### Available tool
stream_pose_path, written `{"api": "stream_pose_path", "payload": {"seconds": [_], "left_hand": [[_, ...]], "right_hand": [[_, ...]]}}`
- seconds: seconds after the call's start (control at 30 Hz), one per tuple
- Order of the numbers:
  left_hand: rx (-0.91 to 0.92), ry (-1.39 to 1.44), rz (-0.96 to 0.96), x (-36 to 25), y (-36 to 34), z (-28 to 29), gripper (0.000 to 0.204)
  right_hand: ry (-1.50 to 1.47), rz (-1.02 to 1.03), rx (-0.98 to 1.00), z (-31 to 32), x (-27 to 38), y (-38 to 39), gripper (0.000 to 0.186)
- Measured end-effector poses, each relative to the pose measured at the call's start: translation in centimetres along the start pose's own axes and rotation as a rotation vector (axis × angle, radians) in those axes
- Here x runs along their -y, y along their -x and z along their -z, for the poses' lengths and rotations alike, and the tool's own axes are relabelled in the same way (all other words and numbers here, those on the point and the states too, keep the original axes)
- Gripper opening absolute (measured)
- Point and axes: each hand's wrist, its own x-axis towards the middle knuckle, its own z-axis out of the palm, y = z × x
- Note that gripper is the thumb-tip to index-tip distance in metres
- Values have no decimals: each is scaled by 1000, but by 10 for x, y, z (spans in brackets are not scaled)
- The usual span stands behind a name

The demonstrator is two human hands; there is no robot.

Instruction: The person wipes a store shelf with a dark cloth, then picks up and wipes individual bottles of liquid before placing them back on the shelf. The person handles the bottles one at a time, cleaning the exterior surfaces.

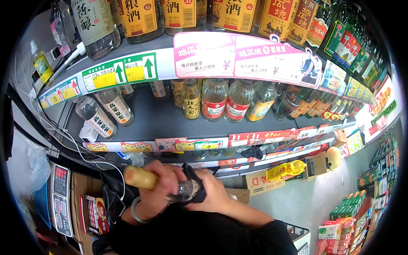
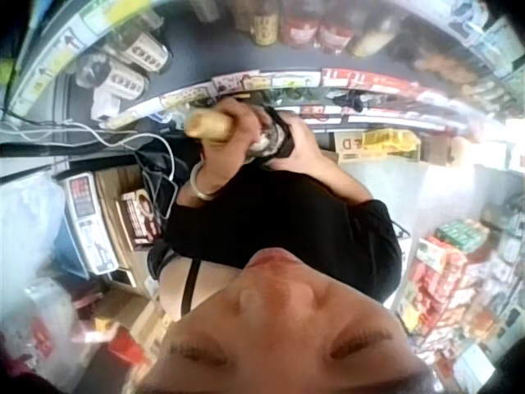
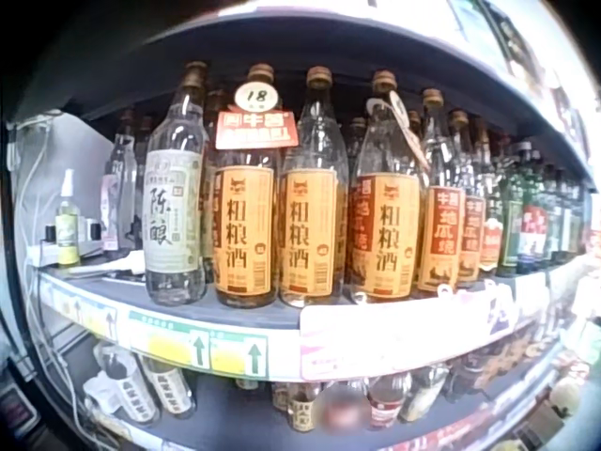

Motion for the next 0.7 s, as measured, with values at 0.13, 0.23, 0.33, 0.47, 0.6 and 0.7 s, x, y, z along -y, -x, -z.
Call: {"api": "stream_pose_path", "payload": {"seconds": [0.13,0.23,0.33,0.47,0.6,0.7], "left_hand": [[-81,-42,-280,-19,-6,11,28],[-121,168,-351,-22,-6,10,25],[-97,39,-539,-25,-8,11,22],[-159,-133,-712,-31,-18,14,19],[-80,-425,-804,-39,-43,40,20],[-30,-630,-836,-36,-73,57,24]], "right_hand": [[3,-26,-204,1,-31,5,56],[-1006,-424,-492,-22,-23,3,47],[-1298,-421,-492,-26,-13,-10,48],[-1162,-441,-417,-15,-19,-2,45],[-1399,-330,-365,6,-28,15,50],[-1500,-367,-495,21,-12,21,57]]}}
